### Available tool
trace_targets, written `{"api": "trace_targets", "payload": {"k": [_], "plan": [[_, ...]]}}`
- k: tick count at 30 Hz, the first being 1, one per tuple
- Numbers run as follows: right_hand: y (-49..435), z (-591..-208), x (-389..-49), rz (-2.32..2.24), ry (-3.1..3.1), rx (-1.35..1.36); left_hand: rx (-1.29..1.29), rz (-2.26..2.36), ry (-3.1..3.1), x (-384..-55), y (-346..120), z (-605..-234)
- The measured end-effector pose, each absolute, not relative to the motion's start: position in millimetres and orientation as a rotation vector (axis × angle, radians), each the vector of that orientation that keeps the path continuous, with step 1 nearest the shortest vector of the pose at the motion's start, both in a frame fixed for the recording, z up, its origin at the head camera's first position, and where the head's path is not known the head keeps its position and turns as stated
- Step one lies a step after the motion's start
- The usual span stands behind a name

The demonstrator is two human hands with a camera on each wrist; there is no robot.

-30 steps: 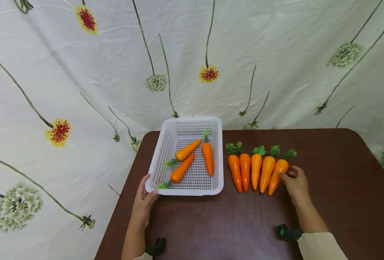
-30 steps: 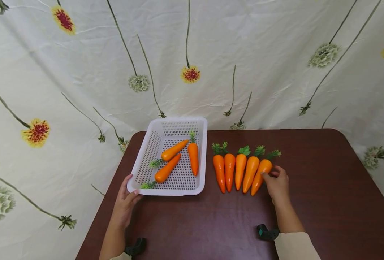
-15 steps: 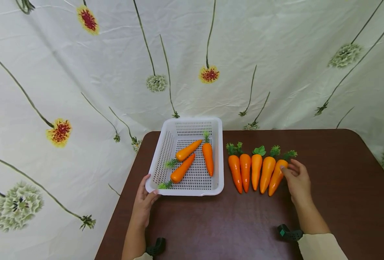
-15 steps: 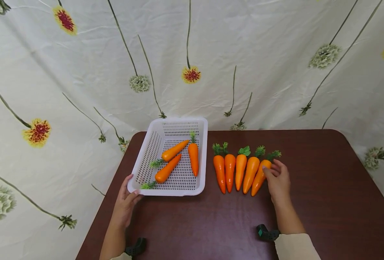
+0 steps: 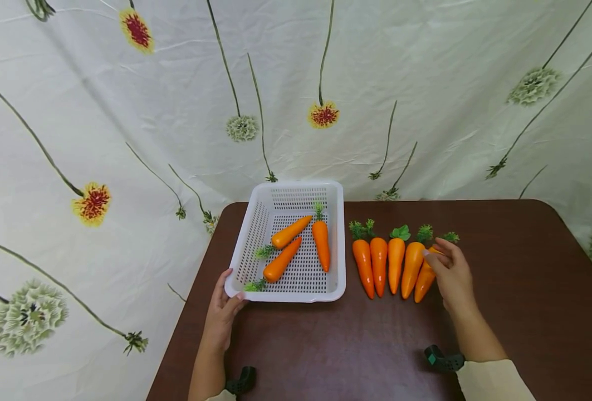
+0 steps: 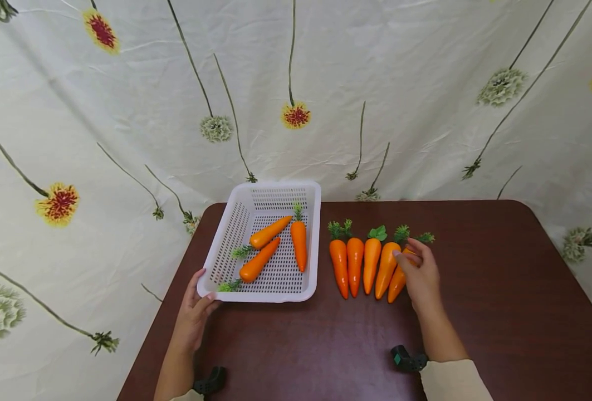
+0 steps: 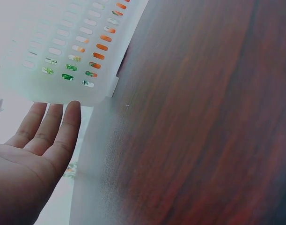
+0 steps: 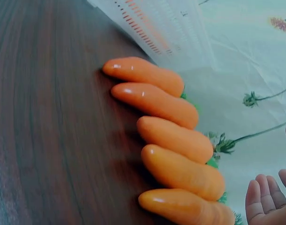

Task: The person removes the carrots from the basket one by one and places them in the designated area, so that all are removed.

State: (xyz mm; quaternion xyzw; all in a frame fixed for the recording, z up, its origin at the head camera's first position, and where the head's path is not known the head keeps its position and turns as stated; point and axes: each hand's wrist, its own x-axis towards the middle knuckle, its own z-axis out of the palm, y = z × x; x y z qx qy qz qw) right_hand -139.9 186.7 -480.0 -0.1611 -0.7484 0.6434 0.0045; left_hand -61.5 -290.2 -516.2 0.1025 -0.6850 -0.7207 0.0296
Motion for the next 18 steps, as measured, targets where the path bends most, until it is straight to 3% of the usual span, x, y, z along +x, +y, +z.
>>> {"api": "trace_targets", "payload": {"k": [18], "plan": [[155.4,-465.8,-133.4,2.084,-2.430,-0.211,0.330,-2.215,-2.118,-60.6,-289.6,-515.0]]}}
